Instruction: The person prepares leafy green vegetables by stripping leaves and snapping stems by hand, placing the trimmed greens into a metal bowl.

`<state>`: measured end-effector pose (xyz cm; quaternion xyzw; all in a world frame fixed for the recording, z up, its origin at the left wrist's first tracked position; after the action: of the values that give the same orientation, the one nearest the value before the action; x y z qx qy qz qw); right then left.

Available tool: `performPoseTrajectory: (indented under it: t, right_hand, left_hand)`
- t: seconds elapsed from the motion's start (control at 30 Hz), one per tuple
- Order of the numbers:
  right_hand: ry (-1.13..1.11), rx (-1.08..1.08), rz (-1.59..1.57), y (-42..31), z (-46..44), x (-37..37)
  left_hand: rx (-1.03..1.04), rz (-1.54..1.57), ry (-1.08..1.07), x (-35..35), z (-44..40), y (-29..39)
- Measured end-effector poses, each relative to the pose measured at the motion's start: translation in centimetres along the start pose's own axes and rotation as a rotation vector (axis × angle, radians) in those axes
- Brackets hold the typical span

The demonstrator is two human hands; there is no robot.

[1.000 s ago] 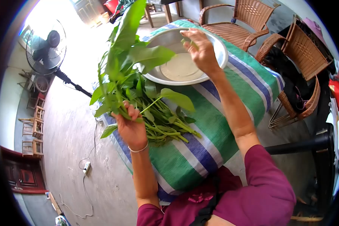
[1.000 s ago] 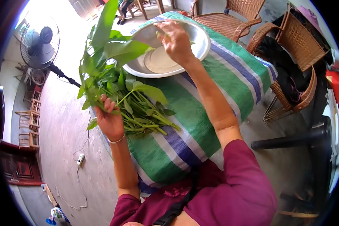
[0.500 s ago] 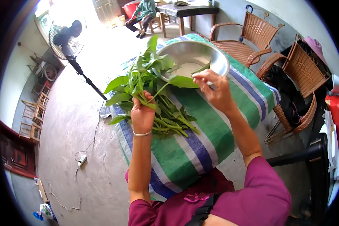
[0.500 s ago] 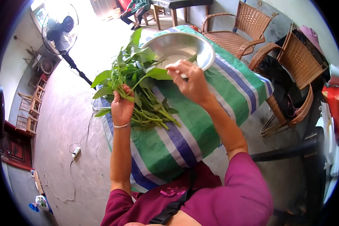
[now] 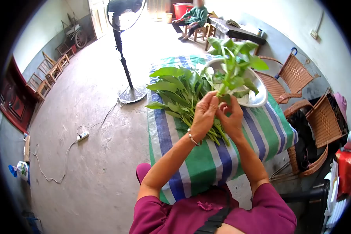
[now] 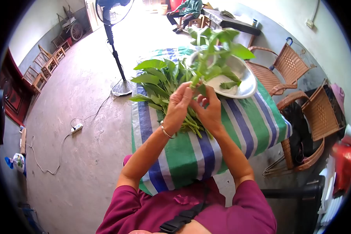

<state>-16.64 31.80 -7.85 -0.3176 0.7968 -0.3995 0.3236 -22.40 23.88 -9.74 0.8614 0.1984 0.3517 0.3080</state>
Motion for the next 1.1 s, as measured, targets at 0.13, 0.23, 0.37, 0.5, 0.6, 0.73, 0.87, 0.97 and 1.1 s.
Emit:
performPoseTrajectory:
  t: [0.13,0.23,0.37,0.5,0.6,0.73,0.87,0.97,1.1]
  right_hand:
    - [0.008,0.080,0.052,2.1,-0.5,0.6]
    - [0.097,0.038,0.110,3.1,-1.4,0.9]
    - [0.059,0.183,-0.072,5.9,-2.8,1.3]
    - [0.106,0.264,-0.167,6.2,-5.3,0.8]
    - [0.014,0.222,-0.067,4.0,-7.3,1.0]
    - [0.017,0.295,-0.091,1.5,-10.0,0.6]
    - [0.064,0.340,-0.144,-0.5,-11.8,-0.2]
    - [0.118,0.406,-0.145,-2.3,-12.4,-1.5]
    - [0.208,0.438,-0.098,-7.6,-12.1,-4.2]
  left_hand:
    - [-0.065,0.033,-0.080,-1.0,-0.6,-2.0]
    - [0.137,-0.442,-0.202,-1.8,-1.4,-1.2]
    - [0.143,-0.424,-0.289,-3.1,-2.7,-1.0]
    - [0.118,-0.442,-0.253,-5.0,-4.4,-0.2]
    - [0.041,-0.200,-0.249,-5.8,-6.4,0.8]
    - [-0.159,-0.206,-0.104,-8.0,-8.1,0.9]
    - [-0.333,-0.191,0.074,-10.8,-8.7,1.7]
    - [-0.365,-0.147,0.201,-12.6,-9.0,2.5]
    - [-0.451,-0.153,0.232,-13.6,-9.0,4.2]
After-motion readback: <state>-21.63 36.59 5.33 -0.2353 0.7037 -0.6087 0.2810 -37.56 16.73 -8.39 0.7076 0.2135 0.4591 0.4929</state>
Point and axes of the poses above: each hand's wrist, its own z-axis away from the middle knuckle, its own x-axis out of the palm, y = z × x, the point moved 8 cm from there along -z, towards the middle knuckle, and after that the axes turned 10 degrees about x, right-handed, at the moved point
